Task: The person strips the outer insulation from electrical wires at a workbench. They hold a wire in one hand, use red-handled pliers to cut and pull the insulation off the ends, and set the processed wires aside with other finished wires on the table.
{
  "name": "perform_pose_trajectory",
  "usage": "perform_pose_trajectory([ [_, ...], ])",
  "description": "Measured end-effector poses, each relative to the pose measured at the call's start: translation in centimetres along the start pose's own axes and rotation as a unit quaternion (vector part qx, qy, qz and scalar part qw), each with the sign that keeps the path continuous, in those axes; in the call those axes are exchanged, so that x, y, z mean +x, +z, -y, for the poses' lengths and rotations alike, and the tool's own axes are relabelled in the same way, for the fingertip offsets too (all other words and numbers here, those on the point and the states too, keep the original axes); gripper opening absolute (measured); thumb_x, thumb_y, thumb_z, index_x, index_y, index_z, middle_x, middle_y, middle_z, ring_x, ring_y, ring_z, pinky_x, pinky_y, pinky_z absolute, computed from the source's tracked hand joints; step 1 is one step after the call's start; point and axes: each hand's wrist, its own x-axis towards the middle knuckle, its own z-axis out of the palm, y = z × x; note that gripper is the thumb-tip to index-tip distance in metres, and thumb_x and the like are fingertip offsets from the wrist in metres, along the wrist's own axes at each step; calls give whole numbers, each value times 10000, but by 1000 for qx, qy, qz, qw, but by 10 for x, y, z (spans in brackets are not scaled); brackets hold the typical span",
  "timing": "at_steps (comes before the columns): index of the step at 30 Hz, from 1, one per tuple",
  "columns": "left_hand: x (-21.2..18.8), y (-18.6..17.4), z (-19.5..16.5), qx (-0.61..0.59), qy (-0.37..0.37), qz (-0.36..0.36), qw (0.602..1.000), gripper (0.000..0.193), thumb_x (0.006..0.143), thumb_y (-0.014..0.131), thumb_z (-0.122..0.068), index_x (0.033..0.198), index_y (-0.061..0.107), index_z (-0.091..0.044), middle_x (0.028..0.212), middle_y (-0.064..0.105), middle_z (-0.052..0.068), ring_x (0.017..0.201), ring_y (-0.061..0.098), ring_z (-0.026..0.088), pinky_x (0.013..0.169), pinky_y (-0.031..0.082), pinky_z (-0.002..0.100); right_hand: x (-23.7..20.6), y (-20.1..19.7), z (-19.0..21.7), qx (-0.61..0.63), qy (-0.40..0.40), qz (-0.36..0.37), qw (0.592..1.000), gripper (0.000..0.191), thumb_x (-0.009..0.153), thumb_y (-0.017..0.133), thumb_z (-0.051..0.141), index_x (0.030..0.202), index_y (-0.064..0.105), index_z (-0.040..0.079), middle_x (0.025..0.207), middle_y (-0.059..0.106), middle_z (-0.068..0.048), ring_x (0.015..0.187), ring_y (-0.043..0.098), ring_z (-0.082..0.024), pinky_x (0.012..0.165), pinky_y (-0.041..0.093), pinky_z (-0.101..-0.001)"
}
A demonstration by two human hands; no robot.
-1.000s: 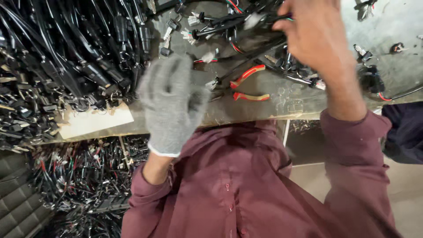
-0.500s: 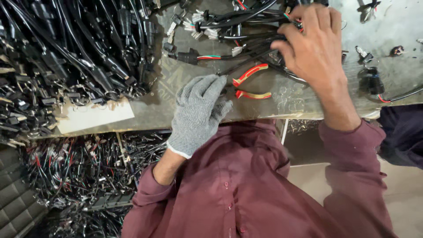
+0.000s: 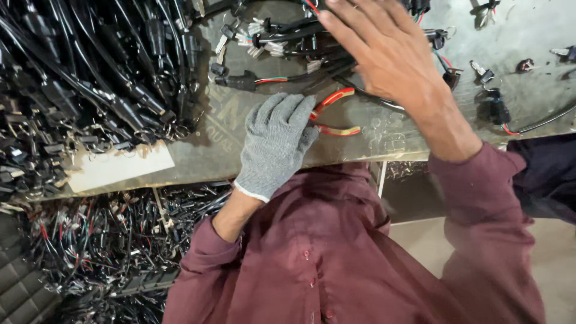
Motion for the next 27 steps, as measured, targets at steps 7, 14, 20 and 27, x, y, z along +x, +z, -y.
perform_pose_trajectory([
  [7, -22, -3, 9, 13, -45, 1, 999, 476, 929, 767, -234, 1372, 619, -137, 1353, 604, 61, 1310, 529, 317, 1105, 414, 487, 10, 40, -14, 89, -34, 27, 995, 609, 776, 844, 275, 1275, 628, 1, 1170, 619, -109, 1195, 586, -285, 1076, 436, -409],
  [14, -54, -1, 33, 30, -80, -64, 994, 458, 935, 787, -198, 1357, 616, -142, 1333, 614, 64, 1287, 567, 325, 1085, 421, 479, -8, 63, -25, 218, 3, -46, 975, 305, 836, 776, 84, 1090, 618, 21, 1123, 639, -93, 1085, 608, -293, 1019, 449, -405],
  [20, -44, 0, 27, 26, -60, -88, 994, 465, 942, 790, -200, 1364, 605, -135, 1312, 608, 78, 1267, 557, 333, 1077, 417, 495, -6, 52, -38, 356, 57, -28, 932, 294, 910, 814, 53, 1132, 632, -8, 1005, 653, -156, 962, 617, -364, 890, 459, -461],
  [27, 31, -9, 20, 82, -67, -53, 993, 587, 865, 789, -232, 1396, 569, -115, 1259, 616, 93, 1219, 566, 326, 1014, 439, 487, -9, 64, -45, 466, 167, -90, 864, 117, 1040, 646, -80, 1125, 595, -19, 990, 671, -153, 840, 637, -277, 742, 498, -364],
])
